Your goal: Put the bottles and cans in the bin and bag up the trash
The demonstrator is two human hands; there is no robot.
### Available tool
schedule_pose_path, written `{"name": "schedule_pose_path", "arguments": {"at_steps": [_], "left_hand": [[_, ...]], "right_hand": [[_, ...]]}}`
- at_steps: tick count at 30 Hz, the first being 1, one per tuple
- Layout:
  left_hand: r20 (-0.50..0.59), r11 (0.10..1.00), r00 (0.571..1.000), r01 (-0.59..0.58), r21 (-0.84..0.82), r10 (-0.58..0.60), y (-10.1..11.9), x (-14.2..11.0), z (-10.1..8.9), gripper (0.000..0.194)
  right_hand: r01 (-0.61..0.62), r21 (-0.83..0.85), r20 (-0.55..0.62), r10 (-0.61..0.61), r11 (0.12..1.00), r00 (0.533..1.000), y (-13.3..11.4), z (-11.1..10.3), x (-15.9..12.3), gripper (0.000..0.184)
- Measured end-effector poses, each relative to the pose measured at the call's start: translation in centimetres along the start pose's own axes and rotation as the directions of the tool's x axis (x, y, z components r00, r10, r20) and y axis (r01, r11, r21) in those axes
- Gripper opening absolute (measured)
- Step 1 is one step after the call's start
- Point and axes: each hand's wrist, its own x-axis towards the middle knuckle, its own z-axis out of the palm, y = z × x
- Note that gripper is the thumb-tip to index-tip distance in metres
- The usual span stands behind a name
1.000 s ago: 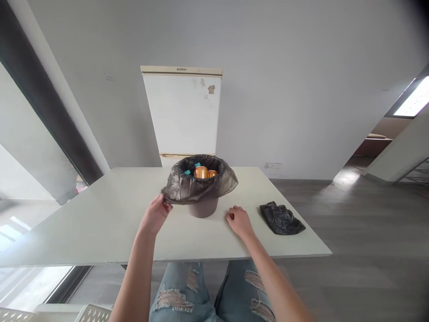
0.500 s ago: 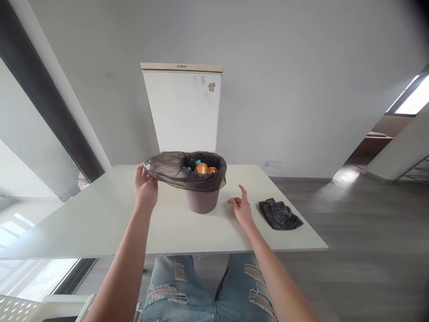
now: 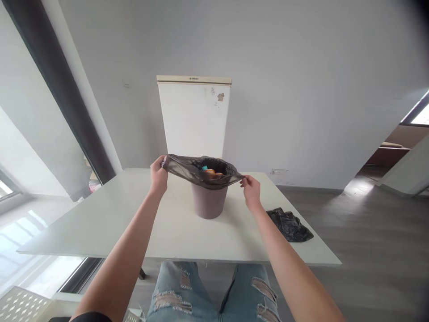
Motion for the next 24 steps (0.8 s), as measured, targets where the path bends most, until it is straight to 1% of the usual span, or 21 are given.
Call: {"name": "schedule_pose_path", "arguments": {"at_steps": [2, 3, 5, 8, 9, 11, 13, 14, 16, 17, 18, 19, 22, 24], "left_hand": [[-0.054, 1.000, 0.999, 0.005, -0.002, -0.005, 0.1, 1.1, 0.3, 0.025], [-0.055, 1.000, 0.998, 0.015, -0.024, -0.016, 0.2, 1.7, 0.5, 0.024], [-0.018, 0.996, 0.999, 0.031, -0.083, -0.033, 0.6, 2.7, 1.1, 0.021], [0.023, 0.991, 0.999, 0.044, -0.129, -0.042, 1.3, 3.9, 2.2, 0.018], [0.029, 0.990, 0.999, 0.045, -0.137, -0.041, 1.4, 4.2, 2.4, 0.017], [0.061, 0.984, 0.998, 0.046, -0.173, -0.036, 1.5, 4.7, 2.8, 0.013], [0.075, 0.970, 0.996, 0.057, -0.238, -0.040, 1.1, 5.0, 2.7, 0.013], [0.065, 0.961, 0.996, 0.073, -0.267, -0.057, 0.8, 5.1, 2.6, 0.015], [0.008, 0.947, 0.994, 0.110, -0.302, -0.113, 0.0, 5.1, 2.1, 0.021], [-0.021, 0.943, 0.990, 0.127, -0.307, -0.140, -0.3, 5.0, 1.8, 0.024], [-0.047, 0.942, 0.987, 0.132, -0.310, -0.154, -0.6, 5.0, 1.5, 0.027], [-0.073, 0.942, 0.986, 0.122, -0.311, -0.152, -0.9, 5.0, 1.2, 0.030], [-0.140, 0.949, 0.987, 0.032, -0.315, -0.079, -1.5, 5.4, 0.7, 0.030], [-0.139, 0.939, 0.986, 0.035, -0.342, -0.088, -1.9, 6.0, 0.8, 0.025]], "right_hand": [[0.009, 0.146, -0.135, 0.010, 0.989, 0.991, -1.7, -0.4, 1.3, 0.028], [0.030, 0.227, -0.180, 0.012, 0.973, 0.984, -2.7, -0.5, 2.1, 0.026], [0.092, 0.348, -0.217, -0.015, 0.933, 0.976, -4.9, -0.6, 3.5, 0.022], [0.167, 0.425, -0.208, -0.083, 0.890, 0.975, -7.9, -0.5, 4.9, 0.020], [0.176, 0.438, -0.183, -0.104, 0.882, 0.978, -8.7, -0.5, 5.2, 0.021], [0.156, 0.472, -0.090, -0.129, 0.868, 0.988, -9.8, -0.6, 5.4, 0.023], [0.087, 0.528, -0.017, -0.091, 0.845, 0.996, -10.0, -0.8, 5.5, 0.025], [0.046, 0.559, -0.015, -0.045, 0.828, 0.999, -9.9, -1.0, 5.5, 0.026], [-0.001, 0.617, -0.077, 0.061, 0.787, 0.995, -9.2, -1.5, 5.5, 0.027], [0.001, 0.642, -0.114, 0.094, 0.767, 0.989, -8.7, -1.8, 5.4, 0.026], [0.014, 0.661, -0.134, 0.100, 0.750, 0.986, -8.3, -2.1, 5.4, 0.025], [0.040, 0.676, -0.144, 0.078, 0.736, 0.987, -8.0, -2.4, 5.3, 0.024], [0.166, 0.698, -0.179, -0.054, 0.697, 0.982, -7.2, -3.2, 5.4, 0.020], [0.229, 0.701, -0.217, -0.104, 0.675, 0.971, -6.9, -3.5, 5.7, 0.020]]}}
